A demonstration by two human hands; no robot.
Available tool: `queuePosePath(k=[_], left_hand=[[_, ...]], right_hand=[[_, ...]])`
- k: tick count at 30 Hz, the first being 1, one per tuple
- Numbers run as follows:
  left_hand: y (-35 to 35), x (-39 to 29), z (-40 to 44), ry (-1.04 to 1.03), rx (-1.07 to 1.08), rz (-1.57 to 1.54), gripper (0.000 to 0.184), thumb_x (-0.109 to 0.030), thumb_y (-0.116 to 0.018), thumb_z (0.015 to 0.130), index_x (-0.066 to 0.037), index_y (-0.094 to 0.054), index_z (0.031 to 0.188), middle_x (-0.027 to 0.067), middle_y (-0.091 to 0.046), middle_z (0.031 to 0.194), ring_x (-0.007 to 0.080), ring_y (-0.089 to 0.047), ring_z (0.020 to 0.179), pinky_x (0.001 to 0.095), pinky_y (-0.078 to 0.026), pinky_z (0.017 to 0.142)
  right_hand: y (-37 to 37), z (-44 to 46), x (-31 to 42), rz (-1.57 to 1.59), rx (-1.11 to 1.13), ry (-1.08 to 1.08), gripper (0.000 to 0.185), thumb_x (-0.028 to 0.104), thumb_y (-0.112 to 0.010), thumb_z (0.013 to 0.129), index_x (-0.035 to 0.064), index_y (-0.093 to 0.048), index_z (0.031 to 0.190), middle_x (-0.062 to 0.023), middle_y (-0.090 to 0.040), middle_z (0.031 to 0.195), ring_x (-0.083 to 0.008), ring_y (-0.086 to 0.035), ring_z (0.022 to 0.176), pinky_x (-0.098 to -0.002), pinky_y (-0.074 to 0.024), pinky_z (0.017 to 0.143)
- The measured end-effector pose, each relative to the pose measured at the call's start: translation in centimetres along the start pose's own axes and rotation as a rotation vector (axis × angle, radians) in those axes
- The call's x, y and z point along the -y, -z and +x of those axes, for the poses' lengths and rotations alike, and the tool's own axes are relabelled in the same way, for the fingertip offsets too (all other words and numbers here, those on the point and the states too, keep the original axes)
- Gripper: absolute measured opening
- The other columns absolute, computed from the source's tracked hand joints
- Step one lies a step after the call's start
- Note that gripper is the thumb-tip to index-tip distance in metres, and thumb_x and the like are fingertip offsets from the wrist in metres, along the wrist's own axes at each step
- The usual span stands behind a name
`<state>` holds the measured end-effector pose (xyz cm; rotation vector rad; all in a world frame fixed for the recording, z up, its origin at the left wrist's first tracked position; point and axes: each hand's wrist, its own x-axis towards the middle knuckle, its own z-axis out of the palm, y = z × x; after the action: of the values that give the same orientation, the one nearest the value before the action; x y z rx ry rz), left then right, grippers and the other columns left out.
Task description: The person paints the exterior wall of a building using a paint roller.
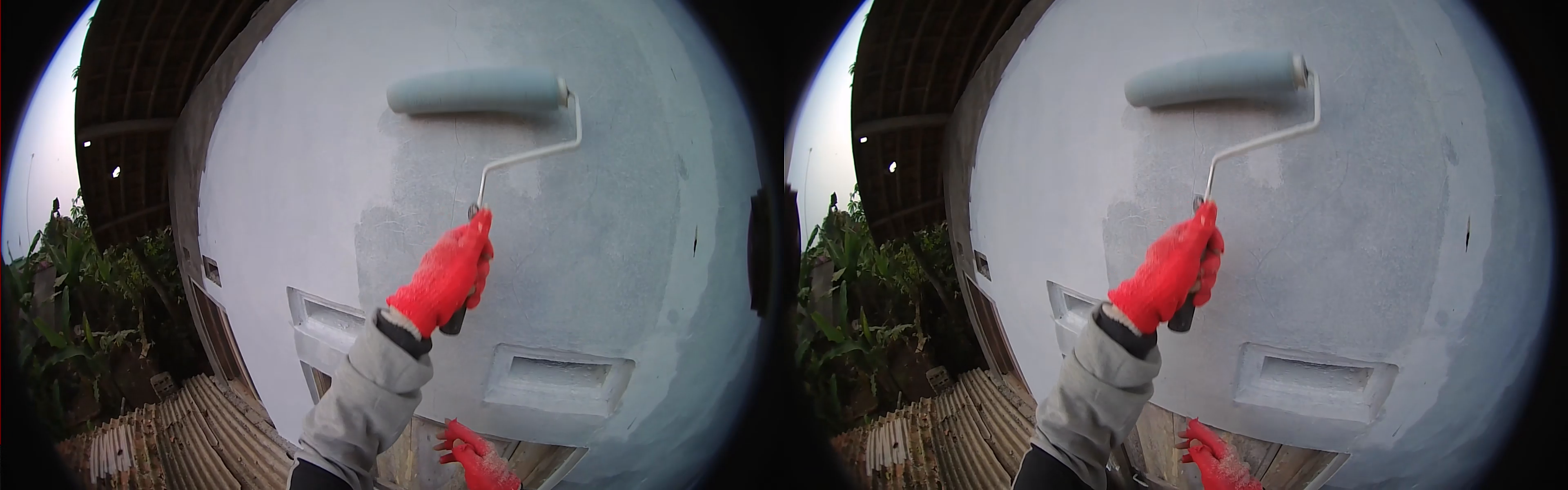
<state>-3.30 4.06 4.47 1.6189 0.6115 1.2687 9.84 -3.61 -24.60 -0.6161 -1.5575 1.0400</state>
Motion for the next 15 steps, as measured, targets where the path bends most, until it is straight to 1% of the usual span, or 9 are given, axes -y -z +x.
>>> queuePosePath(k=[2, 5, 6, 8, 10, 12, 13, 15], left_hand=[[0.2, 1.8, -1.1, 0.100, -0.022, 0.044, 0.051, -0.059, -0.046, 0.096, -0.011, -0.048, 0.081, -0.0037, -0.039, 0.056, 0.0084, -0.036, 0.044, 0.0256, -0.034, 0.042], [0.9, 0.8, -0.6, 0.062, -0.015, 0.053, 0.050, -0.060, -0.047, 0.095, -0.011, -0.048, 0.080, -0.0039, -0.039, 0.057, 0.0081, -0.037, 0.044, 0.0252, -0.034, 0.041], [1.3, -0.5, -0.1, 0.017, 0.027, 0.025, 0.050, -0.060, -0.047, 0.095, -0.011, -0.048, 0.081, -0.0038, -0.039, 0.057, 0.0079, -0.036, 0.044, 0.0254, -0.034, 0.042], [1.2, -2.5, 1.1, -0.032, -0.010, 0.000, 0.050, -0.059, -0.048, 0.095, -0.011, -0.048, 0.082, -0.0035, -0.038, 0.057, 0.0077, -0.035, 0.045, 0.0256, -0.033, 0.043], [0.9, -3.0, 1.3, -0.021, -0.022, 0.004, 0.049, -0.059, -0.047, 0.096, -0.011, -0.048, 0.083, -0.0033, -0.038, 0.057, 0.0078, -0.034, 0.046, 0.0256, -0.032, 0.043], [0.9, -1.3, 0.7, -0.021, 0.030, -0.074, 0.048, -0.057, -0.046, 0.097, -0.011, -0.048, 0.083, -0.0032, -0.038, 0.057, 0.0081, -0.035, 0.046, 0.0257, -0.032, 0.043], [0.8, 0.5, 0.1, 0.021, 0.016, -0.085, 0.047, -0.056, -0.046, 0.097, -0.011, -0.048, 0.083, -0.0030, -0.038, 0.057, 0.0086, -0.035, 0.045, 0.0260, -0.033, 0.043], [0.5, 4.2, -1.5, 0.064, -0.020, -0.020, 0.047, -0.055, -0.045, 0.098, -0.011, -0.049, 0.082, -0.0022, -0.039, 0.057, 0.0097, -0.036, 0.043, 0.0266, -0.033, 0.042]], right_hand=[[0.0, -0.7, 0.0, 0.032, 0.005, -0.020, 0.052, 0.037, -0.056, 0.098, 0.0049, -0.049, 0.139, -0.0085, -0.060, 0.120, -0.0191, -0.060, 0.104, -0.0332, -0.0522, 0.082], [-0.2, -0.3, 0.3, 0.053, 0.012, -0.040, 0.052, 0.037, -0.056, 0.098, 0.0056, -0.049, 0.139, -0.0087, -0.061, 0.121, -0.0195, -0.060, 0.104, -0.0334, -0.0524, 0.082], [-0.4, -0.2, 0.5, 0.045, 0.015, -0.045, 0.051, 0.037, -0.056, 0.098, 0.0062, -0.049, 0.139, -0.0089, -0.061, 0.121, -0.0197, -0.061, 0.103, -0.0334, -0.0525, 0.081], [-0.6, -0.1, 0.9, 0.031, 0.026, -0.048, 0.051, 0.036, -0.057, 0.098, 0.0064, -0.050, 0.138, -0.0090, -0.061, 0.121, -0.0197, -0.061, 0.103, -0.0334, -0.0525, 0.081], [-0.7, 0.1, 0.8, 0.027, 0.035, -0.039, 0.051, 0.036, -0.057, 0.097, 0.0067, -0.050, 0.138, -0.0091, -0.061, 0.121, -0.0198, -0.061, 0.103, -0.0334, -0.0524, 0.081], [-0.7, -0.3, 0.1, 0.084, 0.054, -0.029, 0.049, 0.034, -0.057, 0.098, 0.0063, -0.050, 0.138, -0.0090, -0.062, 0.120, -0.0196, -0.061, 0.102, -0.0333, -0.0524, 0.081], [-0.8, -0.7, 0.1, 0.088, 0.050, -0.032, 0.049, 0.034, -0.057, 0.098, 0.0063, -0.050, 0.138, -0.0090, -0.062, 0.120, -0.0196, -0.061, 0.102, -0.0333, -0.0524, 0.081], [-1.0, -1.5, 0.1, 0.188, -0.004, -0.087, 0.048, 0.032, -0.057, 0.098, 0.0069, -0.050, 0.138, -0.0091, -0.062, 0.120, -0.0191, -0.061, 0.103, -0.0326, -0.0525, 0.081]])
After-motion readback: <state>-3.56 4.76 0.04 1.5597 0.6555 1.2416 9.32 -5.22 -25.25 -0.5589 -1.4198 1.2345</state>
